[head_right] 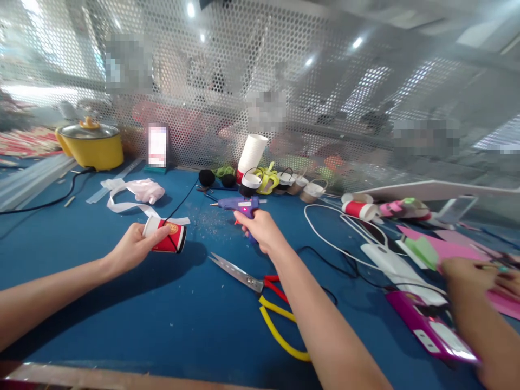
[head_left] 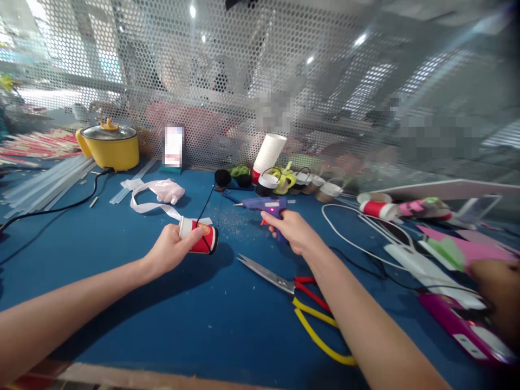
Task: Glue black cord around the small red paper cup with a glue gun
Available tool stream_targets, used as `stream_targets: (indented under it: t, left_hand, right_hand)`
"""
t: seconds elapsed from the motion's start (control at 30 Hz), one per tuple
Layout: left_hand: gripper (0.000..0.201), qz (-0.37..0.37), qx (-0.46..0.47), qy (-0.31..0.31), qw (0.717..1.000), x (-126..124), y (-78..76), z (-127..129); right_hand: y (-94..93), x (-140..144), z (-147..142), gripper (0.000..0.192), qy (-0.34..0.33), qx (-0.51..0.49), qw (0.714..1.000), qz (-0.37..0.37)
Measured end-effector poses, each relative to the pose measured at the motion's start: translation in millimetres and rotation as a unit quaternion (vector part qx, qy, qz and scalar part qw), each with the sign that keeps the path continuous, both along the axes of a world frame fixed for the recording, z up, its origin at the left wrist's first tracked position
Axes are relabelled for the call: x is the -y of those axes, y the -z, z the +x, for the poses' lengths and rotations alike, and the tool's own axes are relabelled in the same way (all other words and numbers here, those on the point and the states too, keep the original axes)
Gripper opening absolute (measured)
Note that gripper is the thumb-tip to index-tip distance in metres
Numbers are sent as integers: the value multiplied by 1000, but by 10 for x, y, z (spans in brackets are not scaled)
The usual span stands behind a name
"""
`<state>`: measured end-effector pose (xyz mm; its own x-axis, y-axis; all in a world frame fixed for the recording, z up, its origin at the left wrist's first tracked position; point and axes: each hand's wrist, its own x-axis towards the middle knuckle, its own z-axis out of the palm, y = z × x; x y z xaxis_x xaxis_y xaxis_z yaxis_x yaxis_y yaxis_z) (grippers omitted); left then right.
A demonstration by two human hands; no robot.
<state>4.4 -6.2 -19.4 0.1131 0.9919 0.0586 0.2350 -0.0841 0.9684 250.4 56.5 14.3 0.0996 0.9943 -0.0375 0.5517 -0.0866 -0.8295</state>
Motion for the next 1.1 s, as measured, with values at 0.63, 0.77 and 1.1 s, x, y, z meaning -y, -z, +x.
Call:
stream_targets:
  t: [0.63,0.77,1.1]
  left_hand:
    - [40,40,-39,31,998,42,3,6]
    - [39,24,-14,33,999,44,-25,10]
    - [33,-178,221,-3,959,1,-93,56]
  right_hand:
    - [-3,142,-874,42,-289,37,957,1]
    - [-29,240,-1033,24,-249,-96,962,54]
    - [-223,325,-712,24,-192,-143,961,136]
